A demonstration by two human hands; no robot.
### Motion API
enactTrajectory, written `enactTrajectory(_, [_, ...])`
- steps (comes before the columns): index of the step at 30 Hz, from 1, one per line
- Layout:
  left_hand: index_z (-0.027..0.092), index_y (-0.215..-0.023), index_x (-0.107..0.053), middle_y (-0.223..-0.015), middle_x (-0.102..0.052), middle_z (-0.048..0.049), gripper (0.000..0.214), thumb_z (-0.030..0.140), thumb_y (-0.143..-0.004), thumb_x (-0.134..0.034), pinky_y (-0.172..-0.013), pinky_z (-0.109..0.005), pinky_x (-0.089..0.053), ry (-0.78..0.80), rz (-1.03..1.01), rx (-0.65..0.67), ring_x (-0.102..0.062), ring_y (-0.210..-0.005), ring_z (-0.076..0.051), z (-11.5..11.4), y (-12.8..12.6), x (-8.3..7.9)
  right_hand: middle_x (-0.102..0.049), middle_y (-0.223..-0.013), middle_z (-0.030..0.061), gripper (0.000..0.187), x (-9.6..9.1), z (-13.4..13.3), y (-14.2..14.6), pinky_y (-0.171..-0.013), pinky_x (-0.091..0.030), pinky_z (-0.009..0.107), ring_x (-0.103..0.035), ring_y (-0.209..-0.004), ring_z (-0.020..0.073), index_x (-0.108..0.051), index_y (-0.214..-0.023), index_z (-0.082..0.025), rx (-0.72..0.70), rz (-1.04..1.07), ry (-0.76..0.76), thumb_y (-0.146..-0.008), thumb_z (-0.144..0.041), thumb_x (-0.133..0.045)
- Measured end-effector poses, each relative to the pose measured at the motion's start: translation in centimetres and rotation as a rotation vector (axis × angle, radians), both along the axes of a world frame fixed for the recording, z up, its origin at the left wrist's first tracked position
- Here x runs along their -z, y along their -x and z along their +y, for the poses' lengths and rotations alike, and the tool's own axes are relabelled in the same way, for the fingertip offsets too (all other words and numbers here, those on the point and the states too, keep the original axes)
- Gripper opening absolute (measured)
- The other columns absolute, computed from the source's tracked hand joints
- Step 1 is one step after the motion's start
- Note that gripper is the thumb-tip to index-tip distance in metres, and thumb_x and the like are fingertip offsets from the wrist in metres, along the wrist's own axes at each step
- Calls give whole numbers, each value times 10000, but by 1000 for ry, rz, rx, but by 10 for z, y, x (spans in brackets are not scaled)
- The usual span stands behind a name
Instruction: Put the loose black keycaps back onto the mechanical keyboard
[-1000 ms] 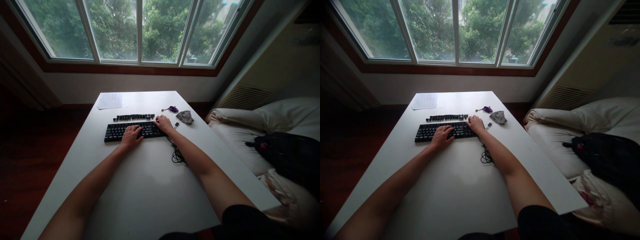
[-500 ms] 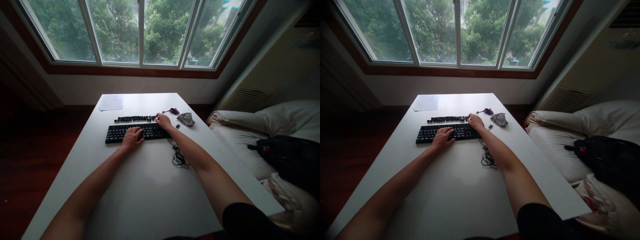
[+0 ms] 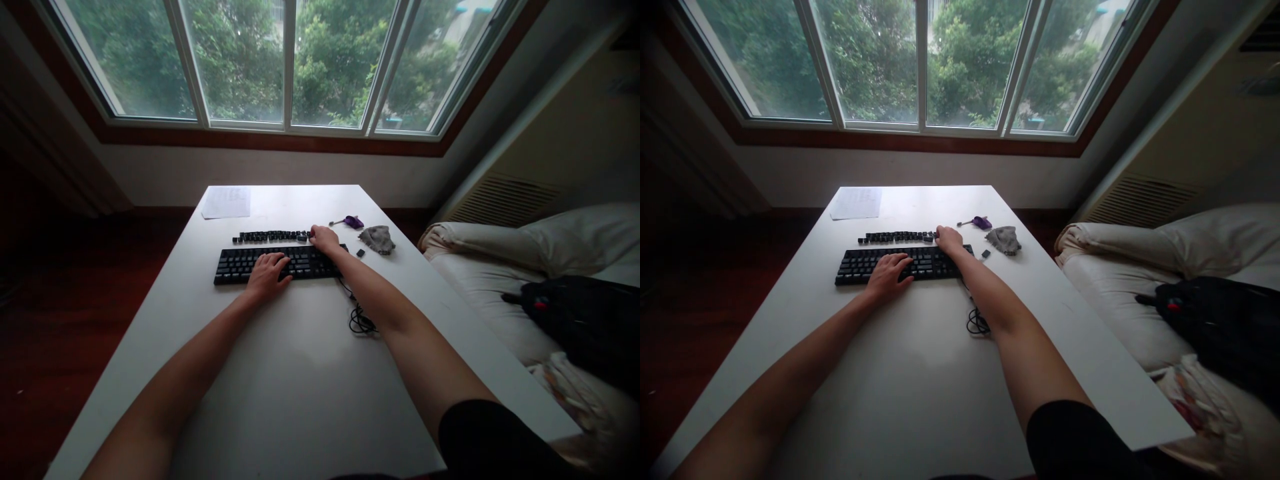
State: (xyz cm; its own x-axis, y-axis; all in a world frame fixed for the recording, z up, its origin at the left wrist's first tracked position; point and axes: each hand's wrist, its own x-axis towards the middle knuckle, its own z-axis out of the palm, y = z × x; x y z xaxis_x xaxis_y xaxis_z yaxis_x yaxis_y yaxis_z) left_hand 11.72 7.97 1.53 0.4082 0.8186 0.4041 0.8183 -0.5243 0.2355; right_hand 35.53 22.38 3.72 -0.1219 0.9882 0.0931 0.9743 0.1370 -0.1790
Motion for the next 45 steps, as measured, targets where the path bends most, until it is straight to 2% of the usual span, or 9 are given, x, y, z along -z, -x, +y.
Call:
enactTrajectory(7, [269, -1372, -580, -1429, -546, -93, 505, 425, -896, -641, -1175, -528, -316, -8, 1, 3, -475, -1308, -324, 1, 0, 1, -718, -1128, 83, 218, -2, -1, 0, -807, -487, 307, -645, -1017, 232, -686, -1102, -247, -15, -21, 4, -897, -286, -622])
enactTrajectory(12, [285, -1367, -583, -1417, -555, -83, 503, 417, -887, -651, -1167, -521, -330, 0, -12, 0, -481, -1303, -322, 2, 1, 0, -716, -1147, 90, 182, -6, -6, -4, -839, -482, 306, -645, -1034, 223, -717, -1039, -232, -28, -33, -47, -944, -296, -575])
enactTrajectory(17, [280, -1365, -582, -1411, -557, -83, 504, 411, -883, -652, -1168, -514, -333, -1, -27, 3, -484, -1297, -320, 2, 1, 0, -731, -1126, 58, 217, -6, -4, -13, -802, -475, 289, -654, -999, 211, -701, -1109, -262, -80, -7, 22, -907, -318, -643])
enactTrajectory(22, [273, -1359, -588, -1415, -555, -87, 501, 419, -885, -653, -1173, -520, -323, -8, -19, -2, -479, -1302, -322, 4, 2, 1, -733, -1102, 73, 237, -1, 2, -8, -771, -474, 296, -655, -986, 226, -663, -1114, -244, -38, 9, -14, -913, -366, -636])
enactTrajectory(27, [286, -1359, -589, -1422, -553, -83, 501, 425, -883, -660, -1172, -527, -322, -1, -14, -7, -475, -1307, -324, 4, 4, 1, -728, -1113, 83, 246, 4, 9, -1, -788, -480, 303, -649, -1007, 235, -654, -1117, -248, -35, -20, 5, -879, -313, -663])
enactTrajectory(36, [278, -1356, -590, -1412, -555, -87, 502, 426, -882, -661, -1166, -520, -327, -14, -17, 1, -481, -1293, -322, 5, 4, 3, -725, -1096, 77, 197, 7, 14, -8, -790, -457, 287, -639, -995, 223, -690, -1034, -232, -91, -2, 8, -842, -250, -654])
enactTrajectory(40, [281, -1350, -593, -1407, -560, -82, 502, 422, -874, -670, -1165, -517, -332, -18, -13, -4, -482, -1295, -321, 6, 5, 3, -731, -1018, 63, 217, 7, 10, -12, -751, -436, 276, -633, -903, 205, -665, -1035, -224, -117, 56, -39, -818, -213, -659])
enactTrajectory(45, [283, -1348, -593, -1401, -566, -75, 499, 422, -875, -668, -1155, -502, -349, -26, -13, -3, -493, -1284, -316, 6, 4, 2, -704, -918, 28, 206, 8, -5, -21, -705, -417, 259, -598, -796, 174, -640, -999, -216, -204, 231, -131, -800, -161, -645])
